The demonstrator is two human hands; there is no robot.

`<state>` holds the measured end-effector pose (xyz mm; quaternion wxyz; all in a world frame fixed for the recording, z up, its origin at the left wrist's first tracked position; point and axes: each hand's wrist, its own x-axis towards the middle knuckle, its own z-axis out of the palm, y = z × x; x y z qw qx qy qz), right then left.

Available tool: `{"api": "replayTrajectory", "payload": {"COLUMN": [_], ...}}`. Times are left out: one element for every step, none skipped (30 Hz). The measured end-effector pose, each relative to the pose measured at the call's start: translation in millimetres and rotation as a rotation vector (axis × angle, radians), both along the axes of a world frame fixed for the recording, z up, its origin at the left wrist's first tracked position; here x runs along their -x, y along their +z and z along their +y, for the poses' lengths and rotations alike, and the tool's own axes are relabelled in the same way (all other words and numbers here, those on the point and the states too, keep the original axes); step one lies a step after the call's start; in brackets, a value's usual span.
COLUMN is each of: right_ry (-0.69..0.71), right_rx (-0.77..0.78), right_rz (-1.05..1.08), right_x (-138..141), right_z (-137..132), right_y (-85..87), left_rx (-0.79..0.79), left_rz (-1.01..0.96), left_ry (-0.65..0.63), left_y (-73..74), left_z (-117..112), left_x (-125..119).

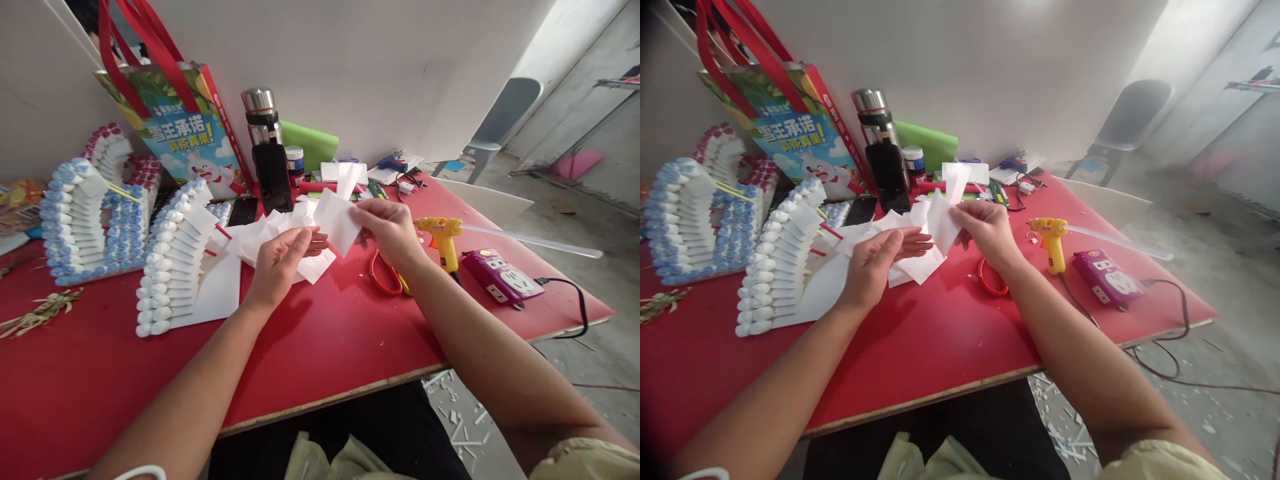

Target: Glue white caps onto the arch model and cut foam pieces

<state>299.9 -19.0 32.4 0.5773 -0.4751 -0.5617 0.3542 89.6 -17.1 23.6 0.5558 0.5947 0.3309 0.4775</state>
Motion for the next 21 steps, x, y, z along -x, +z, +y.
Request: {"api": "replayTrajectory", "payload": {"right_ry": [0.088, 0.17, 0.249, 0.328, 0.401, 0.462, 0.505, 0.533, 0.544, 0.544, 0.538, 0.532, 0.528, 0.526, 0.525, 0.524, 0.528, 0.534, 0.54, 0.539, 0.534], "right_rx": [0.017, 0.042, 0.076, 0.117, 0.158, 0.19, 0.209, 0.219, 0.227, 0.236, 0.248, 0.265, 0.282, 0.294, 0.299, 0.303, 0.308, 0.314, 0.321, 0.329, 0.338], "right_rz": [0.045, 0.064, 0.068, 0.061, 0.053, 0.044, 0.036, 0.028, 0.024, 0.025, 0.031, 0.039, 0.045, 0.047, 0.046, 0.042, 0.037, 0.034, 0.034, 0.038, 0.046], "right_x": [4, 8, 13, 17, 20, 23, 25, 26, 27, 27, 27, 27, 26, 26, 26, 26, 26, 26, 27, 27, 28], "right_z": [-3, -5, -7, -9, -10, -10, -10, -10, -9, -9, -8, -7, -6, -6, -6, -6, -6, -7, -7, -8, -8], "right_y": [0.1, -0.6, -1.8, -3.5, -5.5, -7.8, -10.2, -12.5, -14.4, -16.0, -17.1, -17.7, -18.0, -17.8, -17.4, -16.8, -16.0, -15.2, -14.4, -13.8, -13.4], "left_rx": [0.147, 0.265, 0.345, 0.394, 0.419, 0.428, 0.432, 0.442, 0.458, 0.481, 0.507, 0.537, 0.565, 0.588, 0.603, 0.609, 0.609, 0.605, 0.604, 0.604, 0.605], "left_rz": [-0.071, -0.129, -0.18, -0.219, -0.248, -0.27, -0.287, -0.301, -0.315, -0.328, -0.341, -0.351, -0.361, -0.372, -0.381, -0.389, -0.393, -0.391, -0.38, -0.363, -0.343], "left_ry": [-0.02, -0.057, -0.1, -0.139, -0.168, -0.182, -0.182, -0.17, -0.153, -0.137, -0.122, -0.105, -0.093, -0.087, -0.088, -0.095, -0.111, -0.132, -0.155, -0.176, -0.195], "left_y": [-1.5, -2.9, -3.9, -4.7, -5.2, -5.7, -6.4, -7.2, -8.2, -9.2, -10.1, -10.8, -11.2, -11.3, -11.2, -11.0, -10.8, -10.7, -10.8, -11.0, -11.2], "left_z": [2, 4, 6, 9, 11, 12, 12, 13, 13, 12, 12, 12, 12, 12, 12, 12, 12, 13, 13, 13, 13], "left_x": [-2, -4, -5, -6, -6, -6, -5, -5, -5, -5, -6, -6, -6, -6, -7, -7, -7, -7, -6, -6, -7]}}
